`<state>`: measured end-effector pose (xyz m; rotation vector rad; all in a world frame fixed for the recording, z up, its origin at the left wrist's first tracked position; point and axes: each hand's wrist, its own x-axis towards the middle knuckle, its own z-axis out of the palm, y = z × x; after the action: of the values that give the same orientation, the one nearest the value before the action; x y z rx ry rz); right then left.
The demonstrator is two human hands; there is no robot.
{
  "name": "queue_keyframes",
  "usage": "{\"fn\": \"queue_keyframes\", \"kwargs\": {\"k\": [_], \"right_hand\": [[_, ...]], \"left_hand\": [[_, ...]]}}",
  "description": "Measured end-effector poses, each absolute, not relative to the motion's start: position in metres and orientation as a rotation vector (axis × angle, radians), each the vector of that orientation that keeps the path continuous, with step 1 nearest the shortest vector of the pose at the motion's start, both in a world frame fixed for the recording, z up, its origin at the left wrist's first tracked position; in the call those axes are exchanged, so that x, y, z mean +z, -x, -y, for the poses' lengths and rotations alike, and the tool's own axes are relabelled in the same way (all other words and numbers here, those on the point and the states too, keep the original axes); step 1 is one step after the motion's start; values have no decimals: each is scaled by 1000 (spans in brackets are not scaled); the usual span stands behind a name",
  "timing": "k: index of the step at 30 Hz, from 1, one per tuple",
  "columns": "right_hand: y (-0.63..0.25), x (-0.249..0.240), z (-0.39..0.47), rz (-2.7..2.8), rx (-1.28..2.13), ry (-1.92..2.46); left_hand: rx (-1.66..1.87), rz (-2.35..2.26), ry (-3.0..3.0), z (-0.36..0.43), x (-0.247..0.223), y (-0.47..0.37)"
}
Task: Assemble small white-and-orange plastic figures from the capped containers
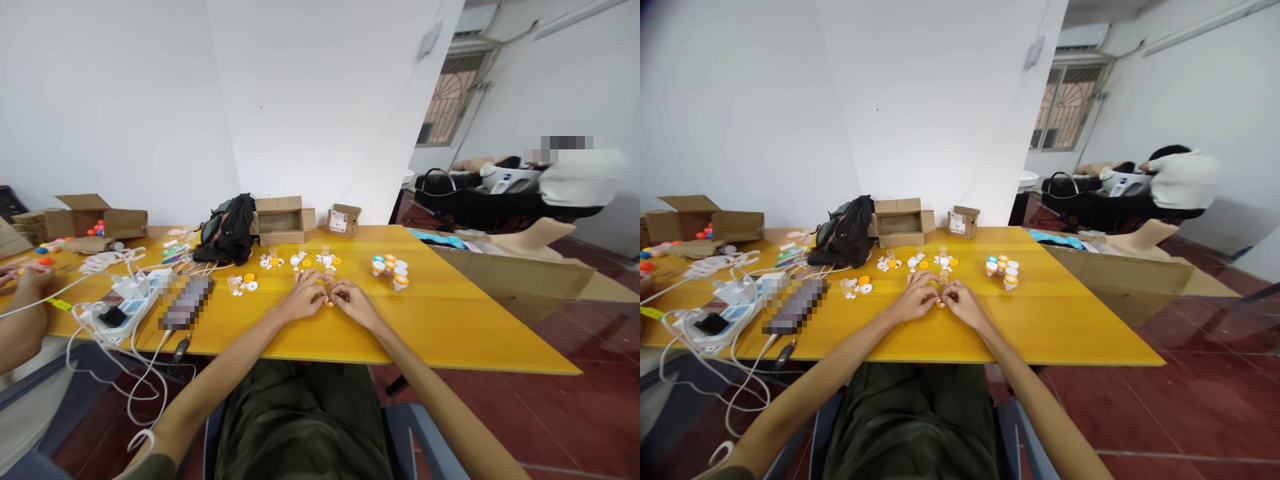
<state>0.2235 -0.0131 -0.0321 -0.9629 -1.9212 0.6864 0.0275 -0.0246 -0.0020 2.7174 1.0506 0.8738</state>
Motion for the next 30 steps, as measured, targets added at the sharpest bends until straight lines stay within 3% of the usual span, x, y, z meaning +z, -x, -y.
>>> {"fn": "queue_keyframes", "kwargs": {"k": [30], "right_hand": [[-213,-30,24,2115,397,999]], "left_hand": [[1054,-1236,-2489,12,-1,4]]}}
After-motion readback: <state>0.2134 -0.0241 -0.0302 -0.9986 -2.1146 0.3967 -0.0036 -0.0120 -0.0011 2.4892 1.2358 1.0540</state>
